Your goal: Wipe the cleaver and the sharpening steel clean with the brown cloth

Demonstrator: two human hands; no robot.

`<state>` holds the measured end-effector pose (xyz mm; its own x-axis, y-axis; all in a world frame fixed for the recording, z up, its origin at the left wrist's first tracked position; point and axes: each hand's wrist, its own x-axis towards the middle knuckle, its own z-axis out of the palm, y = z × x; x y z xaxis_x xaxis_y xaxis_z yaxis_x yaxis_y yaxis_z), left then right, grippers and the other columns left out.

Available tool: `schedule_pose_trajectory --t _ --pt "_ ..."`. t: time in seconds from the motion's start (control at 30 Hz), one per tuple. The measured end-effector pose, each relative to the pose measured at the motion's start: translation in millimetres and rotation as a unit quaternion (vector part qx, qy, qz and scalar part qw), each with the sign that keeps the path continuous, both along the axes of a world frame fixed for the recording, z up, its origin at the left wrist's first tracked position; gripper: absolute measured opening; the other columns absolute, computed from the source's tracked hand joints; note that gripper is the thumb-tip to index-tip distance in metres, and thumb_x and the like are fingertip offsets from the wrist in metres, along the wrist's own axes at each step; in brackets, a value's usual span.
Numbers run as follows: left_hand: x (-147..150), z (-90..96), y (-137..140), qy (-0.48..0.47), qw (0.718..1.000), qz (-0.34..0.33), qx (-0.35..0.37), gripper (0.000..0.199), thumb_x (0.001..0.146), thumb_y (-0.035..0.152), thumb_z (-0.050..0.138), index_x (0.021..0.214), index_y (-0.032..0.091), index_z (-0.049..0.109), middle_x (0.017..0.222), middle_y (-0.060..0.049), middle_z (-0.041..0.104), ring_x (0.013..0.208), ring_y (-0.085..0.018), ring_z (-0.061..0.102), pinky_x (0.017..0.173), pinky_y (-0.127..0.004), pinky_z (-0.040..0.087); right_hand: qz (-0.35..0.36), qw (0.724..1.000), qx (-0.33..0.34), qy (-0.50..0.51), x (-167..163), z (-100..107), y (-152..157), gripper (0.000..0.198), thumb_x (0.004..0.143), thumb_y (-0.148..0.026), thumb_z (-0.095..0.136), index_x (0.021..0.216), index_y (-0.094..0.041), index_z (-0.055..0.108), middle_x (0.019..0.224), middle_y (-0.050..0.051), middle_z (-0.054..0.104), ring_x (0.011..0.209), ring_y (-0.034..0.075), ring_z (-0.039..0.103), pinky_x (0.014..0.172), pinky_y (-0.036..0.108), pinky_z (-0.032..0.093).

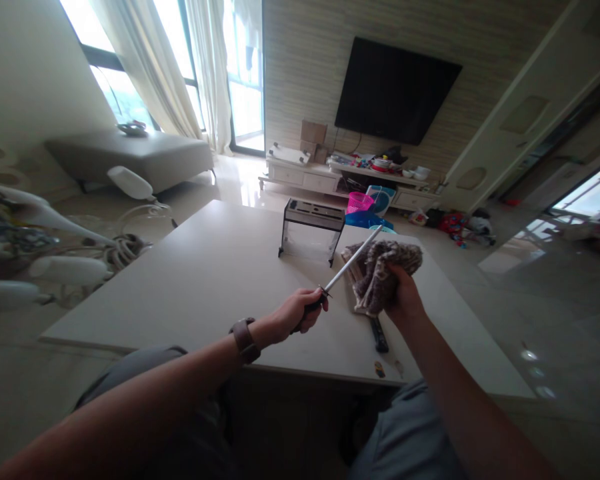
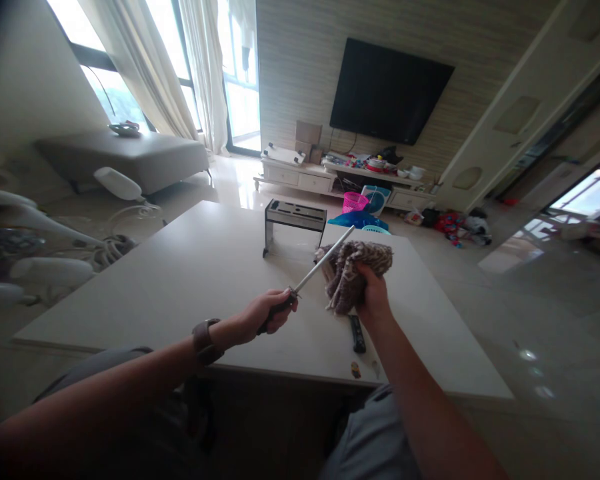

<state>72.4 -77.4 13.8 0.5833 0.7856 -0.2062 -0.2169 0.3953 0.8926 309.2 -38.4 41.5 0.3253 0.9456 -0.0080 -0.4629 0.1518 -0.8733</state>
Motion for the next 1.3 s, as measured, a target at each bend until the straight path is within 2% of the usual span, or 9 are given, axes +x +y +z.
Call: schedule_pose_trajectory --t 0.07,0.2,0.3,0.5,0.7,0.93,1.3 --pt "1.1 -0.5 0.7 -0.026 0.999 -0.009 -0.023 0.036 0.093 0.049 0.053 0.082 0.016 0.057 0.050 0.008 0.033 0.039 -0.006 0.026 0.036 -0.018 0.022 0.037 0.998 -0.050 0.002 -20.4 -1.6 -12.9 0.033 0.060 -0.028 0.084 0.089 -0.017 0.073 0.077 0.003 0.077 0.067 0.021 0.071 0.065 0.035 0.062" --pt "4.6 -4.8 0.0 -0.020 0.999 0.007 -0.026 0.041 0.089 0.054 0.059 0.071 0.019 0.048 0.048 0.007 0.037 0.037 -0.006 0.029 0.034 -0.018 0.023 0.113 0.991 -0.066 -0.034 -56.6 -9.0 -37.2 0.040 0.057 -0.028 0.088 0.092 -0.018 0.073 0.079 0.003 0.078 0.067 0.023 0.071 0.065 0.037 0.060" --pt "6.3 -9.2 -2.3 0.016 0.999 0.029 0.005 0.046 0.087 0.057 0.060 0.065 0.021 0.041 0.046 0.006 0.040 0.035 -0.007 0.034 0.034 -0.020 0.024 0.105 0.990 -0.065 -0.069 -68.0 -16.0 -44.0 0.042 0.054 -0.025 0.089 0.092 -0.017 0.074 0.080 0.003 0.078 0.071 0.023 0.071 0.069 0.036 0.058" --pt "10.0 -11.6 -3.1 0.101 0.991 0.026 0.084 0.047 0.093 0.058 0.049 0.067 0.019 0.050 0.049 0.002 0.049 0.039 -0.009 0.044 0.040 -0.021 0.032 0.053 0.992 -0.076 -0.086 -64.6 -23.1 -39.7 0.044 0.049 -0.022 0.089 0.090 -0.017 0.075 0.082 0.002 0.078 0.078 0.024 0.071 0.075 0.036 0.057" --pt "13.2 -14.3 -0.1 0.135 0.982 0.026 0.132 0.052 0.093 0.064 0.044 0.067 0.020 0.048 0.049 0.003 0.047 0.041 -0.009 0.042 0.041 -0.021 0.031 0.036 0.992 -0.077 -0.092 -64.8 -25.1 -38.1 0.046 0.048 -0.022 0.090 0.092 -0.017 0.075 0.082 0.003 0.078 0.078 0.024 0.070 0.074 0.036 0.056" --pt "11.3 -15.8 -3.3 0.152 0.982 0.018 0.112 0.055 0.090 0.072 0.040 0.069 0.021 0.044 0.050 0.006 0.043 0.038 -0.009 0.040 0.036 -0.021 0.031 0.068 0.990 -0.109 -0.063 -64.8 -29.8 -37.8 0.039 0.052 -0.027 0.089 0.087 -0.015 0.075 0.076 0.003 0.077 0.066 0.021 0.068 0.065 0.033 0.056" --pt "11.8 -18.1 -0.4 0.170 0.975 0.010 0.142 0.056 0.092 0.073 0.037 0.078 0.020 0.047 0.060 0.005 0.045 0.046 -0.009 0.041 0.040 -0.021 0.033 0.030 0.994 -0.094 -0.039 -58.1 -17.1 -31.7 0.034 0.052 -0.024 0.088 0.082 -0.016 0.074 0.070 0.002 0.077 0.061 0.021 0.069 0.060 0.033 0.058"
